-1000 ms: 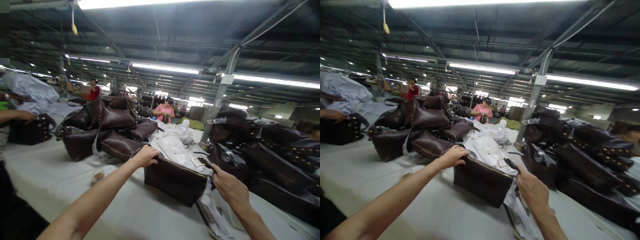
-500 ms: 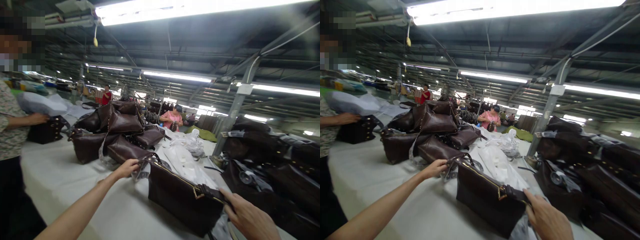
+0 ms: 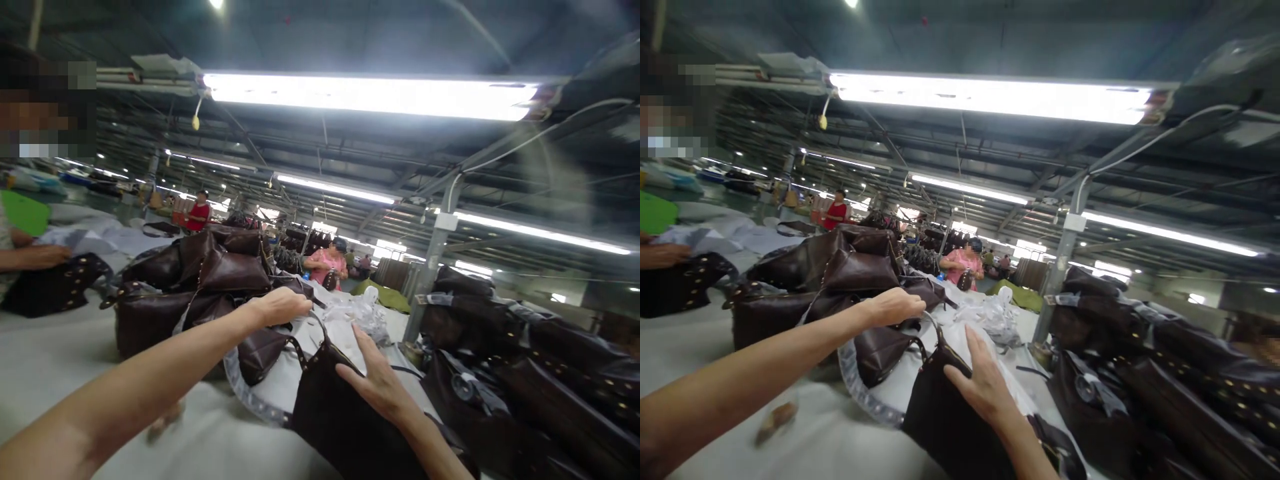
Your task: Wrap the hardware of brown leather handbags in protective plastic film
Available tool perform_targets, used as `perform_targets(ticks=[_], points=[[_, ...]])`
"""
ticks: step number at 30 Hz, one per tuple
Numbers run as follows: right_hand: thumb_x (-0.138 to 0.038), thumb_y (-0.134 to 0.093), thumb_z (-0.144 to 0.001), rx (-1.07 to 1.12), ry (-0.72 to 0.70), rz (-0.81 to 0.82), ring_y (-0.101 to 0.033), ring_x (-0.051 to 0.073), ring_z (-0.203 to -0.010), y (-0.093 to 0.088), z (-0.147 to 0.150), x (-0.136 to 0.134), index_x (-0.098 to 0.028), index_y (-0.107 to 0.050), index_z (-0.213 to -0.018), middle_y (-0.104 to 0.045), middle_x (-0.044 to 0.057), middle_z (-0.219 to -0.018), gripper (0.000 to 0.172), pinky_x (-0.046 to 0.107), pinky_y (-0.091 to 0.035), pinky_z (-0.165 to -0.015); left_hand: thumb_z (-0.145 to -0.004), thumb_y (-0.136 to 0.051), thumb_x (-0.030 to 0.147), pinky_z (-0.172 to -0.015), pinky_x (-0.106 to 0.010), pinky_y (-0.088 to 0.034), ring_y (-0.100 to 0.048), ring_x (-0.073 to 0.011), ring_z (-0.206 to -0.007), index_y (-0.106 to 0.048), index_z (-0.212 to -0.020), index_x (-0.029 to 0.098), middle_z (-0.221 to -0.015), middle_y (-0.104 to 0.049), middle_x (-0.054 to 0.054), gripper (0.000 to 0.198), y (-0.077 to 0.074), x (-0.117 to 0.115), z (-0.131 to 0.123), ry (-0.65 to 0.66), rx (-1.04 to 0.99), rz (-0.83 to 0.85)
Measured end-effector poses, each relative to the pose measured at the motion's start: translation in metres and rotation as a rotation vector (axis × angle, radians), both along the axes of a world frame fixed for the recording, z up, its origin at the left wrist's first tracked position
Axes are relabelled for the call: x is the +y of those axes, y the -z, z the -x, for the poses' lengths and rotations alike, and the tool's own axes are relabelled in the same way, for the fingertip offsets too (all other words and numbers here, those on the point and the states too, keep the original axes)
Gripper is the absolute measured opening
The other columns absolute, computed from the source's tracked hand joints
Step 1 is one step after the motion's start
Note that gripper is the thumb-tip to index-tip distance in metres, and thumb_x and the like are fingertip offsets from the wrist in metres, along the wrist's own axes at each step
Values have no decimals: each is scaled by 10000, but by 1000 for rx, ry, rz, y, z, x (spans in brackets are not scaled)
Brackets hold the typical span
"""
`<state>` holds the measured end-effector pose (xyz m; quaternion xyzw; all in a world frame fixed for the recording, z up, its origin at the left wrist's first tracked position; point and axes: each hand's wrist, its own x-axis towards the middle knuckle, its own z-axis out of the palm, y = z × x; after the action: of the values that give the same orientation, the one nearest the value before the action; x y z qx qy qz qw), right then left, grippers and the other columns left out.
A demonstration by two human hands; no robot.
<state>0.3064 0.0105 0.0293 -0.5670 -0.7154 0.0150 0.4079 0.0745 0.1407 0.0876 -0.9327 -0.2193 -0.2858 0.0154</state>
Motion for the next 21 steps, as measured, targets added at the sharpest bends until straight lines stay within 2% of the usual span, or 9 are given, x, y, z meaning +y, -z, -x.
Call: perform_targets(ticks=[3,6,7,10,12,15,16,18,21], points=[[-340,-640,-723,-12,-81,-72,-334,261,-1375,-18,36,35,-192,-330,-1444,-384,113,-1487,799,431,-273,-1117,-816,-495,124,-697,-314,-442,-568,-198,-649,-568,-732,202,-704,-584,-59,136,-18,-2,-3,28,102,-78],[-328,-538,-804,-20,-80,-18,-585,263,-1094,-28,63,72,-167,-580,-1196,-646,120,-1169,425,368,-434,-908,-854,-486,138,-754,-335,-439,-577,-210,-734,-581,-780,192,-799,-612,-87,133,-30,-4,-5,40,204,-225],[-311,-478,-837,-14,-58,10,-629,249,-945,-30,68,83,-153,-641,-1043,-691,112,-995,307,345,-452,-815,-862,-480,138,-789,-349,-434,-579,-218,-782,-579,-788,188,-836,-617,-98,134,-31,-5,-5,49,206,-291],[-226,-365,-861,7,2,23,-599,207,-721,-30,76,108,-151,-629,-764,-657,79,-717,290,305,-420,-674,-886,-456,178,-886,-385,-408,-564,-239,-921,-568,-816,182,-933,-617,-113,132,-17,-14,-4,76,51,-374],[-203,-358,-855,24,28,3,-576,188,-715,-25,78,116,-165,-603,-769,-646,62,-719,263,285,-402,-656,-901,-438,270,-886,-378,-414,-566,-242,-936,-558,-801,181,-922,-619,-105,180,6,-20,-1,42,-182,-149],[-251,-311,-894,50,67,-11,-553,169,-666,-15,81,117,-185,-563,-804,-612,36,-692,276,267,-380,-610,-852,-465,542,-767,-363,-473,-617,-262,-843,-533,-731,179,-786,-634,-95,389,44,-17,10,-50,-550,665],[-276,-299,-906,54,74,-11,-545,165,-642,-11,83,115,-191,-548,-802,-594,25,-669,283,264,-370,-594,-839,-424,615,-720,-373,-491,-633,-266,-801,-528,-754,176,-764,-640,-105,460,51,-12,16,-47,-621,854],[-326,-303,-921,50,73,-8,-530,161,-602,-2,87,111,-205,-521,-785,-559,6,-627,284,263,-347,-570,-836,-390,627,-673,-377,-511,-652,-252,-747,-524,-822,167,-756,-649,-120,479,51,4,28,2,-889,1179],[-369,-333,-926,-7,10,6,-510,166,-579,10,99,108,-221,-507,-757,-540,-2,-604,285,268,-318,-555,-860,-394,368,-648,-312,-515,-638,-182,-647,-531,-869,156,-685,-632,-78,253,16,34,38,84,-1336,1335]])
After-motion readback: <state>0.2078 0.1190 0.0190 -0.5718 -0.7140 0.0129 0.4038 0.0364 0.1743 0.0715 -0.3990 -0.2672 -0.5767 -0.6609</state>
